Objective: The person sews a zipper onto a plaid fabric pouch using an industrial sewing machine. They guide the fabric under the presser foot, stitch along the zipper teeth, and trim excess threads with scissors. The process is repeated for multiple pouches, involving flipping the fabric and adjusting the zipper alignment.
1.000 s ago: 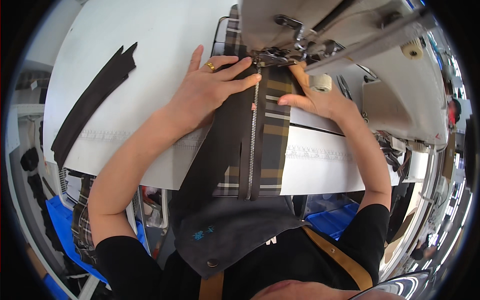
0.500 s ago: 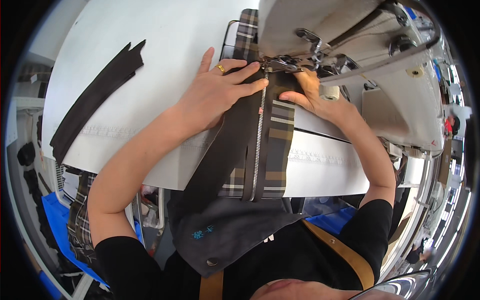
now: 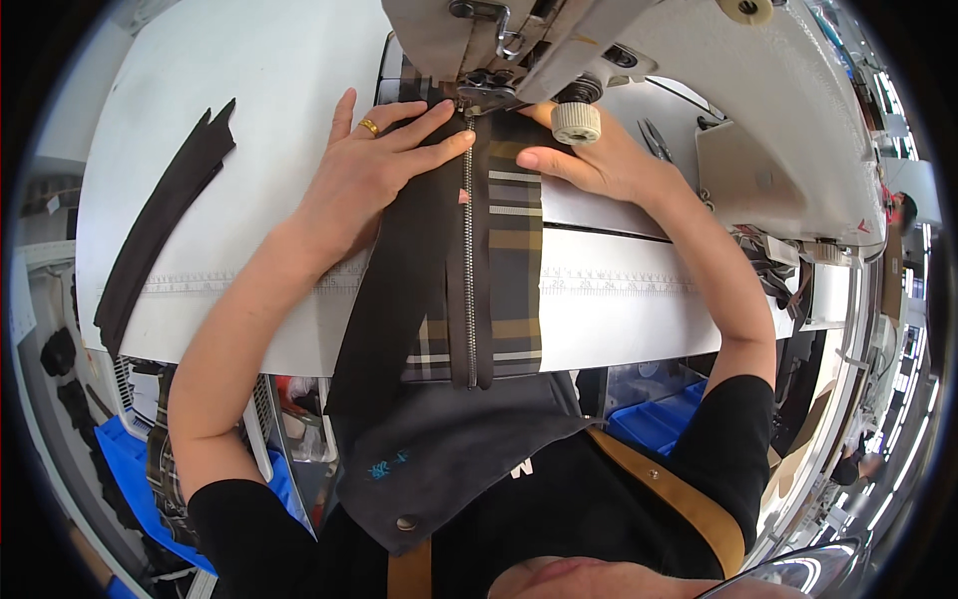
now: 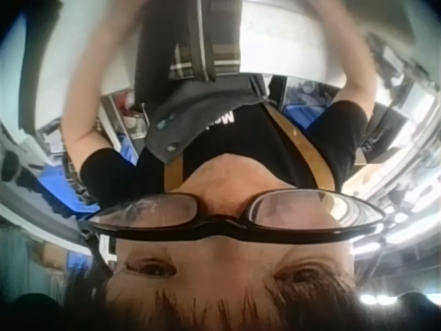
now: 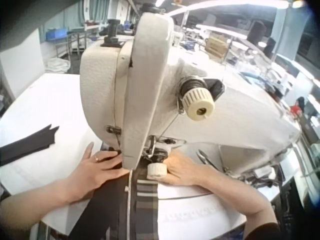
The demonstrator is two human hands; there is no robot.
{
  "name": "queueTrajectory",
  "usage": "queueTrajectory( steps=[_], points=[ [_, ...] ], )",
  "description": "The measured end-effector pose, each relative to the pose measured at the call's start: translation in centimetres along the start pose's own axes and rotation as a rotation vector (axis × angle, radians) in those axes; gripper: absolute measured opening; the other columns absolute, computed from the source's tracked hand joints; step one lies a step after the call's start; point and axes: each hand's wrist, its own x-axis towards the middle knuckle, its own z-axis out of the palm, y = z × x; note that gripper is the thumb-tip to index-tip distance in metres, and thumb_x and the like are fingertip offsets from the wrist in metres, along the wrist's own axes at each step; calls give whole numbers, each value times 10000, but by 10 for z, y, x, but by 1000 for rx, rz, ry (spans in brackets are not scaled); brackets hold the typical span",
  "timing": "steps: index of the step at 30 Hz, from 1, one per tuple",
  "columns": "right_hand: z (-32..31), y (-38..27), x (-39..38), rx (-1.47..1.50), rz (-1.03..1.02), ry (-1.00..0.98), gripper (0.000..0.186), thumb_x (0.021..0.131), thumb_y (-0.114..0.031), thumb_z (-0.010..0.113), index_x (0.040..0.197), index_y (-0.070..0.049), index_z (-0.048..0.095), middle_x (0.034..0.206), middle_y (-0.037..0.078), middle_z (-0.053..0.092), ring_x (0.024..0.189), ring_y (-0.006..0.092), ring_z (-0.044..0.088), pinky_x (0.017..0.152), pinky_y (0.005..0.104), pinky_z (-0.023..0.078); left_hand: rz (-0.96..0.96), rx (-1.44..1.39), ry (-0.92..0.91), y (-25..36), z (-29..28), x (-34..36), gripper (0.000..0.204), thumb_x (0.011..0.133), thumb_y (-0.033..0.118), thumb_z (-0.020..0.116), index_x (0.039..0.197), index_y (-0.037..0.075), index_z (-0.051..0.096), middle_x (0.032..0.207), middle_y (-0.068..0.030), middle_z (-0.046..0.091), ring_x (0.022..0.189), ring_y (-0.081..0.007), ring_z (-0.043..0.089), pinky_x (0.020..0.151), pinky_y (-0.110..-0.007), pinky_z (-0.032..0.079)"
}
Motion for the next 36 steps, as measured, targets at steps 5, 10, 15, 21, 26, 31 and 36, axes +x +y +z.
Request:
queueTrajectory(
  steps=[5,10,15,21,26,31,36],
  points=[
    [-2,9,7,-104,-147,-5,647,836,-609,513,937,27,580,760,157,545,763,329,555,731,391,458,7,8,-10,-1,-1,0,539,760,208,673,1277,266,532,1363,-25,481,1227,-231,447,1074,-601,162],
    [-1,11,8,-215,-131,-63,569,862,-537,528,905,29,574,792,153,555,800,321,557,757,390,457,12,24,-15,-1,-1,0,550,754,170,664,1278,271,531,1367,-27,478,1226,-233,448,1064,-606,177],
    [8,-4,-6,-237,-146,145,380,897,-370,563,921,9,583,897,153,575,890,288,555,795,385,447,3,12,-9,0,0,0,553,751,142,658,1274,273,534,1361,-24,484,1224,-232,453,1068,-603,174],
    [4,-32,-24,476,505,199,211,860,-234,627,946,-42,637,864,67,650,777,215,610,741,338,447,-10,-10,29,4,-1,2,481,774,235,671,1242,258,564,1338,-28,507,1217,-241,461,1073,-599,171],
    [17,-7,-7,-302,-136,603,207,827,-267,654,883,-68,648,601,67,547,517,251,538,461,330,396,-11,-9,27,3,-1,3,463,782,298,673,1231,247,575,1321,-37,522,1212,-246,465,1077,-595,166],
    [21,-32,-7,-380,48,308,167,814,-214,631,761,-67,570,654,51,552,608,240,579,514,352,451,-8,-10,22,3,-2,2,466,781,292,673,1233,245,574,1328,-39,517,1213,-245,466,1079,-596,159],
    [31,-19,-3,-390,55,425,100,793,-141,607,792,-55,556,704,84,570,640,276,589,561,380,474,-11,-8,13,4,-3,2,484,779,249,668,1251,252,558,1338,-35,508,1217,-242,463,1078,-603,151]
  ],
)
